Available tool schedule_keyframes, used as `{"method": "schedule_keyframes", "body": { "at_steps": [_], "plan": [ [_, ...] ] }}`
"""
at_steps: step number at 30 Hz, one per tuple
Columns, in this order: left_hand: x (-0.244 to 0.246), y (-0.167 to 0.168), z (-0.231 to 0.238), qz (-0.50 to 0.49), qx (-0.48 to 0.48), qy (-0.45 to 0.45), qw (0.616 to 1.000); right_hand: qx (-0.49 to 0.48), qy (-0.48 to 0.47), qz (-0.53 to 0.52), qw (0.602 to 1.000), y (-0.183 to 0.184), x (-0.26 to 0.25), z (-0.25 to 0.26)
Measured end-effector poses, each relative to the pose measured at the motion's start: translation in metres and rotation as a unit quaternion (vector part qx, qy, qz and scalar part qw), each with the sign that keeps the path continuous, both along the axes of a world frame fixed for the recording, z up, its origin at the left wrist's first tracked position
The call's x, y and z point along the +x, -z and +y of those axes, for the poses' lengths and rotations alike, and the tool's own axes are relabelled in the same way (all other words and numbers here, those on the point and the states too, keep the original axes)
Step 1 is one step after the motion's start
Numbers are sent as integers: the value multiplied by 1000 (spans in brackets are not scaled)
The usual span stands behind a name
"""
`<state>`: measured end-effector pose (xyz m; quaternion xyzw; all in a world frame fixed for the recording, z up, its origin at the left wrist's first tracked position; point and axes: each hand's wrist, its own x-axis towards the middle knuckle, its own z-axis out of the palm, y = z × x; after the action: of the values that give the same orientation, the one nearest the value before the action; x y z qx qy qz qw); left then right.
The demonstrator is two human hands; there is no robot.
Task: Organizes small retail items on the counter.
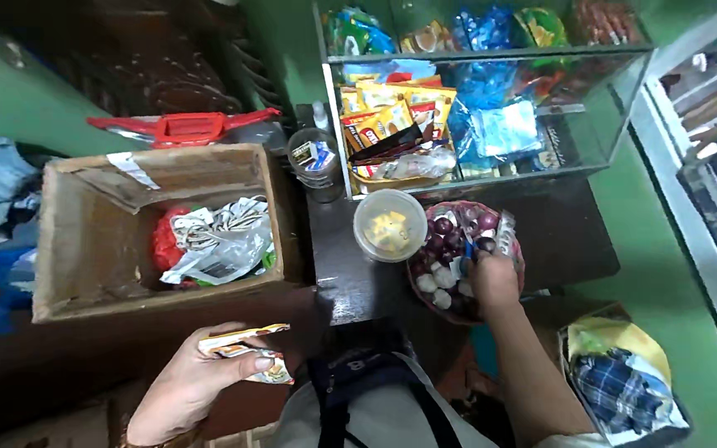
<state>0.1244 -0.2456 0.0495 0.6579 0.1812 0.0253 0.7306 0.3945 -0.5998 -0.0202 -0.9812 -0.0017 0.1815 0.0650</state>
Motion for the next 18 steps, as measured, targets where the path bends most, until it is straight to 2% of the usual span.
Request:
{"method": "schedule_keyframes", "body": {
  "at_steps": [5,8,10,13,15,18],
  "plan": [
    [-40,0,9,-14,9,-71,997,-22,-46,3,999,2,6,6],
    [-72,1,24,-26,14,-115,993,-22,-66,-102,992,6,-10,2],
    [-99,-4,40,-44,17,-159,986,43,-93,-188,977,-2,-30,19],
    [-154,-13,72,-81,20,-236,968,224,-151,-239,933,-21,-96,77],
    [-195,-19,103,-145,7,-263,954,312,-214,-210,901,-23,-153,134],
    [-260,-25,152,-230,11,-292,928,372,-356,-121,849,-11,-230,231]
  ]
}}
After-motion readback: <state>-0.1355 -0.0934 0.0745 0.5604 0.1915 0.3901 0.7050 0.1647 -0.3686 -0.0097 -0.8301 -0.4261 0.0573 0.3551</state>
